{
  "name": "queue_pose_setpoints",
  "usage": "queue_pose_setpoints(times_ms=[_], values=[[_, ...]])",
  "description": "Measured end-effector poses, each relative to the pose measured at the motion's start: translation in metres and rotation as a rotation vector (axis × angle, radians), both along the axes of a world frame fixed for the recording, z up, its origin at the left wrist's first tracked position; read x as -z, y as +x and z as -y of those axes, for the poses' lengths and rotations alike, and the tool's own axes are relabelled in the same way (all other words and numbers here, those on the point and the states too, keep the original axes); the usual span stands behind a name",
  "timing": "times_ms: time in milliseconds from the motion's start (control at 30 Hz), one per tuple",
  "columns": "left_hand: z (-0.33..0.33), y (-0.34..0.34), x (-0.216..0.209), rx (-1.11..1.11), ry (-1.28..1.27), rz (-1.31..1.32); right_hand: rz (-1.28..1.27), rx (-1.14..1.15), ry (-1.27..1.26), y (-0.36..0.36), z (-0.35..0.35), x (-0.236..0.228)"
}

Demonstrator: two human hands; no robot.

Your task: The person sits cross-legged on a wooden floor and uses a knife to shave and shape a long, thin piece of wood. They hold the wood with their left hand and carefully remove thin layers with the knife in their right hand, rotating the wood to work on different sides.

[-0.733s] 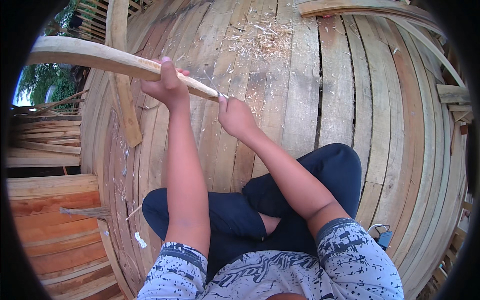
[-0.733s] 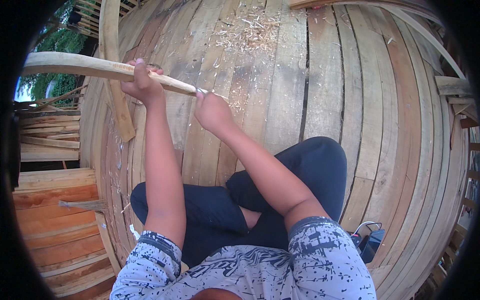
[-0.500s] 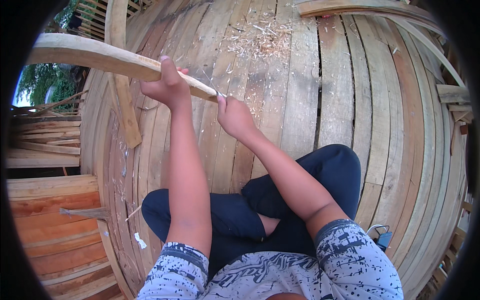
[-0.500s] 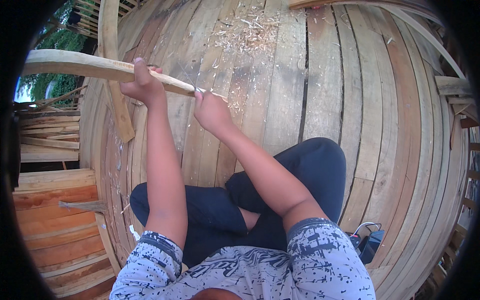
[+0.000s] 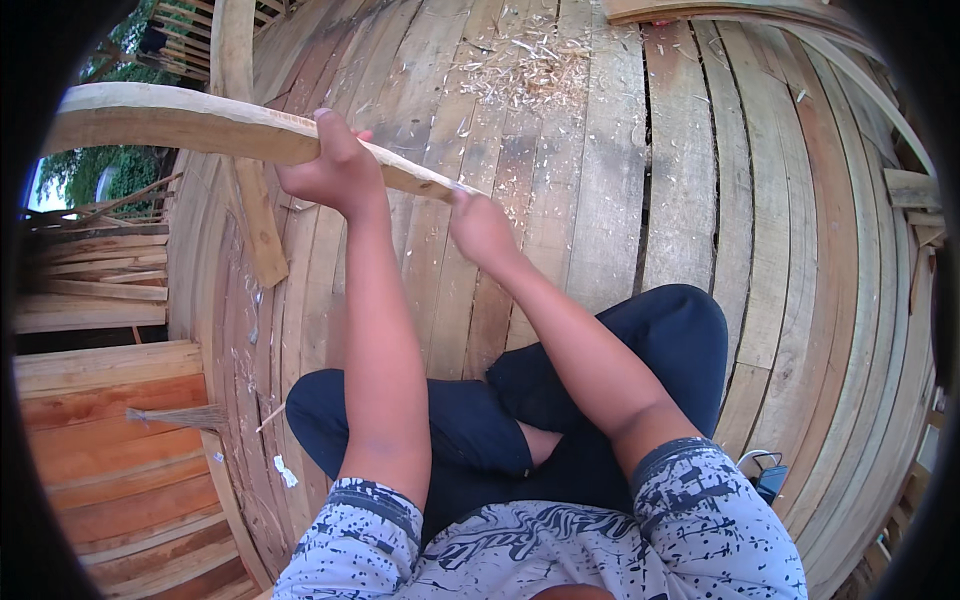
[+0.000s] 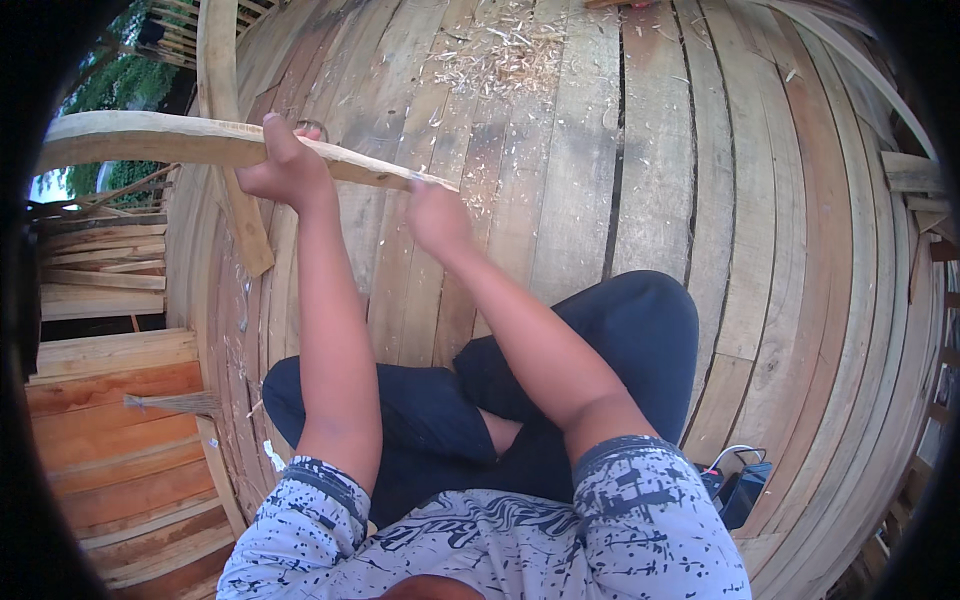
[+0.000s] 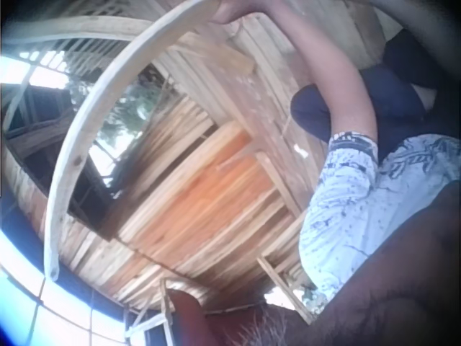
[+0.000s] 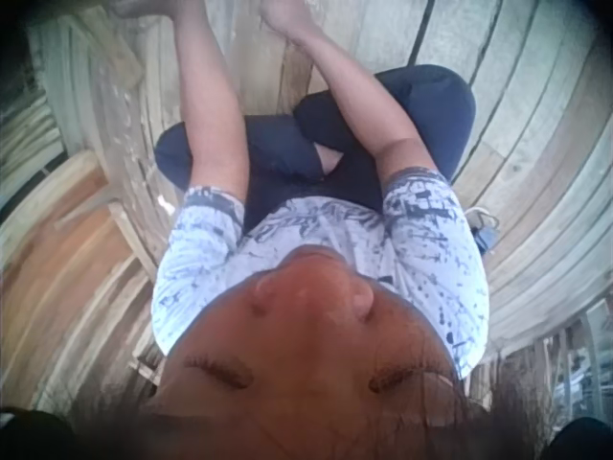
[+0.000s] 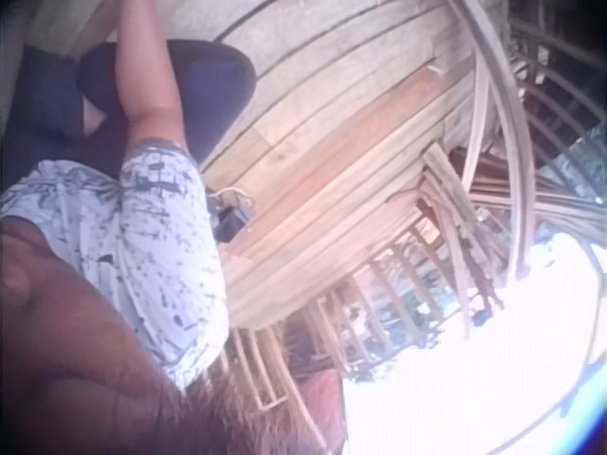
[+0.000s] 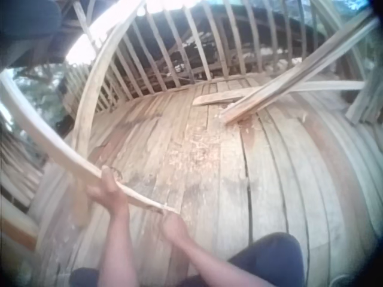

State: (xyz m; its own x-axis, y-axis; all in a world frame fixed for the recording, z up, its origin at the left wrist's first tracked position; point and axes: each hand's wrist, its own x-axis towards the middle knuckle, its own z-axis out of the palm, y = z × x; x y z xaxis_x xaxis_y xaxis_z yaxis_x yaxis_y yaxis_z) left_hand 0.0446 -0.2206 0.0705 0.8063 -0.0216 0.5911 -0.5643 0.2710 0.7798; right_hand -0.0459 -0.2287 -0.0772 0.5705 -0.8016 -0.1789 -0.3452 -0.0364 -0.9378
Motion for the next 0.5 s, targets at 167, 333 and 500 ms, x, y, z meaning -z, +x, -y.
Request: queue_pose_setpoints(times_ms=[167, 333, 500], values=[[-0.007, 0.010, 0.002, -0.049, 0.006, 0.009, 0.032, -0.012, -0.075, 0.002, -0.009, -0.014], [-0.007, 0.011, 0.003, -0.075, 0.009, -0.020, -0.005, -0.005, -0.089, -0.004, -0.008, -0.012], [-0.006, 0.009, 0.003, -0.075, 0.008, -0.032, -0.071, -0.003, -0.103, -0.004, -0.004, 0.001]])
